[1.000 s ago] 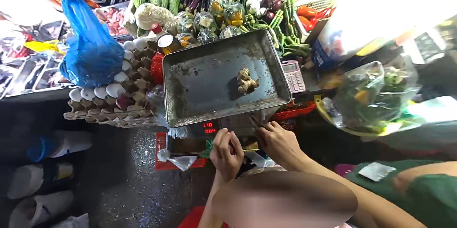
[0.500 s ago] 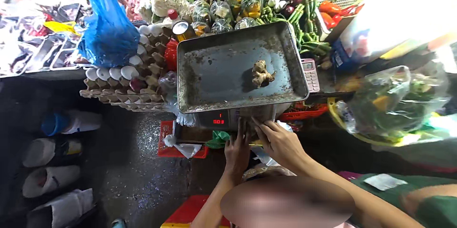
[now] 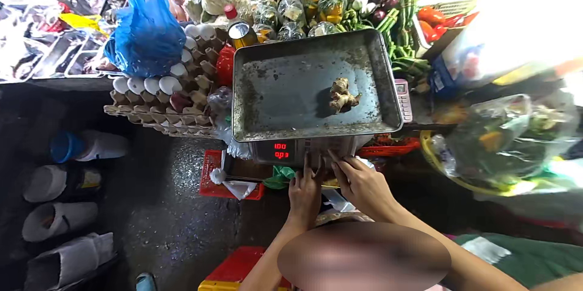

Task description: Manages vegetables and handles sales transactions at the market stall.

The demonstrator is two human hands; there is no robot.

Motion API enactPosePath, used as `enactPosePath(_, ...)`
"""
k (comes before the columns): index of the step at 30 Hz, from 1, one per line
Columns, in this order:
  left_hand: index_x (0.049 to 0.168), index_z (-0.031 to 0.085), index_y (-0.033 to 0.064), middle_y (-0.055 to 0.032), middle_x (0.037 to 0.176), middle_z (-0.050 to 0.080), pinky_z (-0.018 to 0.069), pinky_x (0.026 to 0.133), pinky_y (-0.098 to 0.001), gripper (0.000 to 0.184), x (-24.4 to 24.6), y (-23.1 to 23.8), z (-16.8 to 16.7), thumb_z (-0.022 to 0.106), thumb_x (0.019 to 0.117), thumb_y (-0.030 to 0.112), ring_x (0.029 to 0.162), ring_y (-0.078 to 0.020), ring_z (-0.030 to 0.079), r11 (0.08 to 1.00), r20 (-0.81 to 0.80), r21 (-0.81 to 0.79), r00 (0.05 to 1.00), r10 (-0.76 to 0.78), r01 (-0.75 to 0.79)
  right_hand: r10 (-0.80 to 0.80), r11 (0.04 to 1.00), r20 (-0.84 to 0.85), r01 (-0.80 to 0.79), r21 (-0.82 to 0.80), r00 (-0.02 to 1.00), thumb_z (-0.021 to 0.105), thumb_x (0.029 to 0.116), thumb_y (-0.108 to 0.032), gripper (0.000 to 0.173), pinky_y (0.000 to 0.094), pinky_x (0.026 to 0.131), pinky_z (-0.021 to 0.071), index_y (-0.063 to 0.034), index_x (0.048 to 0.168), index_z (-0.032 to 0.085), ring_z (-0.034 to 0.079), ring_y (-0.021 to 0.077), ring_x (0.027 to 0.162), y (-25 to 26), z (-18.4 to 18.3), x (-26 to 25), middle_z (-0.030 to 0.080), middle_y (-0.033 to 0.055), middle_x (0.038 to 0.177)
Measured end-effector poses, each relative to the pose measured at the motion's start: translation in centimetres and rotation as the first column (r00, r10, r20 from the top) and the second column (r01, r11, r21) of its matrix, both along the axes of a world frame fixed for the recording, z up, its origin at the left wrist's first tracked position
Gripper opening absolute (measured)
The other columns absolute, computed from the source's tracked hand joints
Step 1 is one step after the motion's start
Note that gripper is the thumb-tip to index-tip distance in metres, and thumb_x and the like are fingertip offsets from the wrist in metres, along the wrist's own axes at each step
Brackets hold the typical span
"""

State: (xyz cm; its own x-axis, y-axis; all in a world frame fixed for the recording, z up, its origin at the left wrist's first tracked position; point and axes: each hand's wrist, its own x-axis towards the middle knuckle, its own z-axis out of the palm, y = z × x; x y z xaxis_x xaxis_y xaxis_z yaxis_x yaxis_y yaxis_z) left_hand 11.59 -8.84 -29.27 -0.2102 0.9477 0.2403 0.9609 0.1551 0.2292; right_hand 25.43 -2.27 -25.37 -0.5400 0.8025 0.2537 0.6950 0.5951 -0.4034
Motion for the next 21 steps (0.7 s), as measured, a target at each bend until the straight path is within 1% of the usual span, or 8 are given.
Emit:
enactPosePath(4, 0.107, 0.078, 0.0108, -0.0215, 0.117, 0.068, 0.0595, 0.061, -0.0334, 0.029, 0.2, -0.4, 0.0, 0.074, 0.0791, 0.009, 0.078, -0.0257, 0.072, 0.968, -0.015, 0.242, 0.997, -0.072, 0.074, -0.012, 1.0, 0.096, 0.012, -0.003, 0.995, 0.047, 0.1029, -0.019, 0.042, 0.0449, 0.058, 0.0559, -0.0167, 0.142, 0.064, 0.072, 0.0334, 0.093, 0.1, -0.3, -0.6, 0.073, 0.0116, 0.113)
enactPosePath(6, 0.102, 0.076, 0.0054, -0.0186, 0.107, 0.071, 0.0596, 0.062, -0.0313, 0.02, 0.1, -0.7, 0.5, 0.07, 0.0835, 0.01, 0.077, -0.0242, 0.073, 0.919, -0.003, 0.376, 0.991, -0.131, 0.122, -0.004, 1.0, 0.06, 0.005, -0.027, 0.998, 0.048, 0.1047, -0.022, 0.039, 0.0456, 0.062, 0.0581, -0.0146, 0.138, 0.066, 0.073, 0.0329, 0.093, 0.0, 0.6, -0.6, 0.073, 0.0125, 0.112)
enactPosePath(8, 0.1, 0.073, 0.0046, -0.0123, 0.097, 0.072, 0.059, 0.06, -0.0285, 0.016, 0.3, -0.6, 1.3, 0.065, 0.0899, 0.015, 0.074, -0.019, 0.071, 0.873, 0.038, 0.468, 0.984, -0.174, 0.136, -0.02, 0.995, -0.134, 0.033, 0.095, 0.991, 0.055, 0.1033, -0.027, 0.031, 0.0403, 0.057, 0.0565, -0.0102, 0.121, 0.074, 0.07, 0.0259, 0.076, 0.8, 2.7, -0.6, 0.072, 0.0103, 0.092)
enactPosePath(11, 0.097, 0.071, 0.0073, -0.0051, 0.084, 0.071, 0.0563, 0.056, -0.027, 0.015, 1.3, 0.0, 2.3, 0.06, 0.0951, 0.017, 0.068, -0.0143, 0.068, 0.853, 0.07, 0.491, 0.968, -0.242, 0.178, -0.136, 0.97, -0.178, 0.167, 0.178, 0.975, 0.062, 0.0999, -0.037, 0.046, 0.0479, 0.055, 0.0544, -0.0069, 0.134, 0.064, 0.068, 0.0322, 0.073, 4.6, 8.3, -0.6, 0.07, 0.0164, 0.092)
enactPosePath(13, 0.102, 0.073, 0.0073, -0.0056, 0.088, 0.072, 0.0585, 0.059, -0.0301, 0.017, 2.1, 0.3, 2.7, 0.06, 0.0942, 0.014, 0.073, -0.0169, 0.071, 0.881, 0.057, 0.412, 0.959, -0.279, 0.231, -0.159, 0.985, -0.03, 0.161, 0.062, 0.987, 0.06, 0.0998, -0.05, 0.064, 0.0568, 0.061, 0.0525, -0.0075, 0.147, 0.052, 0.067, 0.0408, 0.083, 8.7, 10.5, -1.6, 0.066, 0.0222, 0.11)
enactPosePath(16, 0.108, 0.075, 0.0057, -0.0094, 0.097, 0.073, 0.0603, 0.061, -0.033, 0.022, 2.9, 0.8, 2.2, 0.061, 0.0927, 0.013, 0.078, -0.0201, 0.073, 0.912, 0.1, 0.313, 0.946, -0.31, 0.266, -0.047, 0.999, 0.157, 0.047, 0.005, 0.987, 0.059, 0.0941, -0.063, 0.07, 0.0595, 0.065, 0.0532, -0.005, 0.133, 0.06, 0.068, 0.0427, 0.087, 13.7, 10.8, -4.7, 0.065, 0.022, 0.116)
enactPosePath(18, 0.107, 0.075, 0.0056, -0.0113, 0.102, 0.072, 0.0607, 0.06, -0.0333, 0.021, 3.0, 0.8, 1.5, 0.061, 0.0924, 0.013, 0.076, -0.0203, 0.073, 0.923, 0.14, 0.293, 0.944, -0.298, 0.248, 0.038, 0.998, 0.22, -0.05, 0.046, 0.975, 0.06, 0.0938, -0.062, 0.068, 0.0577, 0.074, 0.0539, -0.0025, 0.127, 0.061, 0.067, 0.0417, 0.099, 15.2, 10.9, -6.3, 0.065, 0.0217, 0.115)
enactPosePath(21, 0.104, 0.076, 0.0043, -0.0104, 0.097, 0.072, 0.0601, 0.058, -0.032, 0.02, 2.8, 0.6, 0.3, 0.062, 0.0939, 0.013, 0.072, -0.0188, 0.072, 0.931, 0.143, 0.306, 0.957, -0.252, 0.2, 0.136, 0.98, 0.265, -0.169, 0.103, 0.954, 0.063, 0.0936, -0.051, 0.061, 0.0582, 0.096, 0.0452, 0.0003, 0.127, 0.059, 0.065, 0.0411, 0.108, 16.4, 10.8, -7.6, 0.066, 0.0224, 0.111)
